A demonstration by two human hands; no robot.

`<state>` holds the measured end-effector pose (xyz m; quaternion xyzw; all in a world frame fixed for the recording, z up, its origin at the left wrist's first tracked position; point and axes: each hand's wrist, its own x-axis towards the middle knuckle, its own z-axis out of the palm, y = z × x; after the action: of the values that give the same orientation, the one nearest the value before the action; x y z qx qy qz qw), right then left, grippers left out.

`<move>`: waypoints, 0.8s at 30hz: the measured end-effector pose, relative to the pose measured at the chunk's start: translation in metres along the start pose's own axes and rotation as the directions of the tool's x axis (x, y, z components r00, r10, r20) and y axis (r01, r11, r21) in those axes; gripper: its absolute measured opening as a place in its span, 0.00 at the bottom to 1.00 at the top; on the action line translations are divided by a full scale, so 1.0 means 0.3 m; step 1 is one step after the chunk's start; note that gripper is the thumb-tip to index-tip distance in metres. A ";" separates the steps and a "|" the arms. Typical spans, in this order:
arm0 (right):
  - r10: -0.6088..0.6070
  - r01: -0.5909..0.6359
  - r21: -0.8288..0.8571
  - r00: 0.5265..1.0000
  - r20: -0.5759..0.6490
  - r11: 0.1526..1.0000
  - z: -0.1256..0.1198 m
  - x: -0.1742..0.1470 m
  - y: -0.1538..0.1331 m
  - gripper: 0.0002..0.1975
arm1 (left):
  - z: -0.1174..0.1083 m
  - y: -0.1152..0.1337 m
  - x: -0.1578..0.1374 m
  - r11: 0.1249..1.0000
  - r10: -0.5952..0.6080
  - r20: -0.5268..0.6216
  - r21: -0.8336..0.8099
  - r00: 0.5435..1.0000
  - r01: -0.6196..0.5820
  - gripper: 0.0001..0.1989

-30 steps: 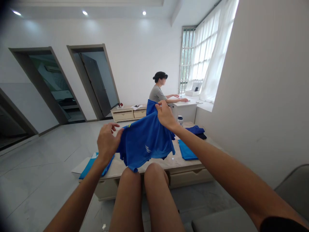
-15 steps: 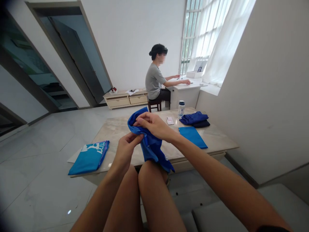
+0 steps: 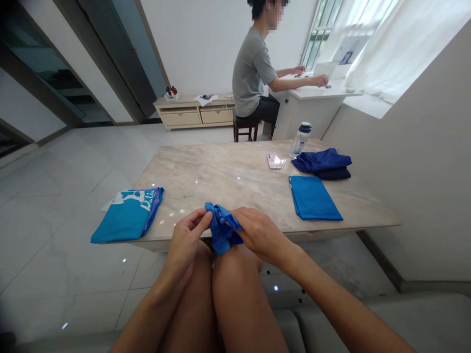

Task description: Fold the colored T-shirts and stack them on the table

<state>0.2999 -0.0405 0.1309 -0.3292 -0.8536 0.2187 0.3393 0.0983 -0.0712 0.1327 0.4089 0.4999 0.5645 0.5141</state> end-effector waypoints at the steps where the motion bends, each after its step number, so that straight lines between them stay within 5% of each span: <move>1: 0.044 -0.044 0.004 0.998 -0.038 0.999 0.001 -0.002 0.012 0.15 | -0.008 -0.008 0.007 1.000 0.002 -0.009 0.016 1.000 -0.002 0.18; 3: 0.183 -0.178 0.043 0.971 -0.154 0.983 -0.009 0.002 0.033 0.21 | -0.024 -0.016 0.027 0.998 0.020 -0.029 0.052 0.999 -0.018 0.18; 6: 0.385 -0.346 0.170 0.841 -0.380 0.923 -0.069 0.032 0.061 0.27 | -0.051 -0.011 0.062 0.990 0.068 -0.105 0.133 0.992 -0.054 0.16; 10: 0.454 -0.299 0.348 0.679 -0.577 0.888 -0.240 0.099 0.090 0.29 | -0.103 0.042 0.079 0.916 0.243 -0.215 0.371 0.946 -0.151 0.12; 14: 0.407 -0.202 0.366 0.627 -0.664 0.908 -0.479 0.180 0.102 0.28 | -0.173 0.174 0.053 0.700 0.431 0.012 0.626 0.902 -0.343 0.16; 17: 0.369 -0.201 0.311 0.573 -0.732 0.929 -0.643 0.220 0.109 0.26 | -0.223 0.310 0.045 0.374 0.400 0.223 0.845 0.889 -0.381 0.16; 19: 0.384 -0.233 0.306 0.570 -0.726 0.923 -0.726 0.222 0.106 0.24 | -0.252 0.411 0.059 0.188 0.350 0.263 0.920 0.899 -0.343 0.13; 24: 0.367 -0.391 0.134 0.616 -0.697 0.911 -0.892 0.179 0.015 0.22 | -0.332 0.694 0.098 0.079 0.399 0.235 0.954 0.886 -0.289 0.26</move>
<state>0.4657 0.0409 0.3320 -0.5651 -0.5708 0.1283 0.5817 -0.0387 -0.0505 0.3195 0.7200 0.6523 0.2339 -0.0372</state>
